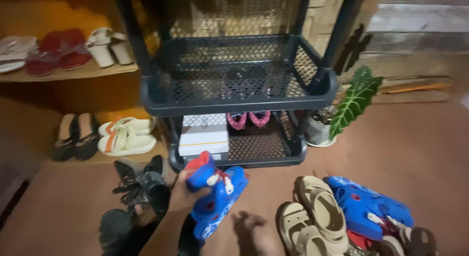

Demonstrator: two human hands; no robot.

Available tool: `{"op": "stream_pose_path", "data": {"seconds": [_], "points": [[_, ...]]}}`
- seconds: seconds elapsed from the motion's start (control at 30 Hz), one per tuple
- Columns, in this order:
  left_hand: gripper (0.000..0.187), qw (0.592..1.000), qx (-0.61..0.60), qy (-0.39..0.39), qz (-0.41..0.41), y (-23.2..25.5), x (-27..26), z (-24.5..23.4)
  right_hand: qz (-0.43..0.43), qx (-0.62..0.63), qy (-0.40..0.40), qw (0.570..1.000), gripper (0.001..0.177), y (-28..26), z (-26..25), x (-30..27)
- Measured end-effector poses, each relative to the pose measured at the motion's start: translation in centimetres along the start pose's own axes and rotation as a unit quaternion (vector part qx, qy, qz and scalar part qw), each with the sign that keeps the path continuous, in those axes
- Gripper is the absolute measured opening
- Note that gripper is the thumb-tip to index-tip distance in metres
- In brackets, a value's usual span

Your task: The person organizes footwear by tying the laces of a pair of pink and purple sneakers and placing them on a black plastic shoe rack. They then pick up a pair of blue roller skates, adjust the straps, and place them on the rack. Finally, they pick up a pair of black boots and place them on the rack as well.

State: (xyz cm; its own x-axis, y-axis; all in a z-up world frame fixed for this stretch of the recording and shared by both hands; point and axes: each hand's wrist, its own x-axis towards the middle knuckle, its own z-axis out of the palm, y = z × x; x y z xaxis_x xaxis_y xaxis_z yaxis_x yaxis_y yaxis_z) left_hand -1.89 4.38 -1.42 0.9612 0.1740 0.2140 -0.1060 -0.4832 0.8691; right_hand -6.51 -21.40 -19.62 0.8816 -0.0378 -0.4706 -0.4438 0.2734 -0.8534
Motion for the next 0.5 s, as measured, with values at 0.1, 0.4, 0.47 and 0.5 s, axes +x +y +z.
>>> {"op": "stream_pose_path", "data": {"seconds": [0.1, 0.4, 0.47, 0.5], "points": [[0.057, 1.0, 0.017, 0.005, 0.003, 1.1, 0.2, 0.7, -0.031, -0.055, -0.043, 0.997, 0.043, 2.5, 1.6, -0.2], [0.045, 0.943, -0.329, -0.02, -0.044, 3.2, 3.4, -1.1, 0.012, 0.172, -0.05, 0.984, 0.06, -3.7, -0.3, -3.2], [0.043, 0.897, -0.436, -0.006, -0.066, 3.5, 3.7, -1.6, -0.06, 0.273, -0.224, 0.934, 0.058, -7.3, -0.2, -5.7], [0.042, 0.885, -0.456, 0.008, -0.089, 3.6, 3.6, -1.6, -0.09, 0.317, -0.31, 0.892, 0.057, -9.1, 0.2, -6.7]]}}
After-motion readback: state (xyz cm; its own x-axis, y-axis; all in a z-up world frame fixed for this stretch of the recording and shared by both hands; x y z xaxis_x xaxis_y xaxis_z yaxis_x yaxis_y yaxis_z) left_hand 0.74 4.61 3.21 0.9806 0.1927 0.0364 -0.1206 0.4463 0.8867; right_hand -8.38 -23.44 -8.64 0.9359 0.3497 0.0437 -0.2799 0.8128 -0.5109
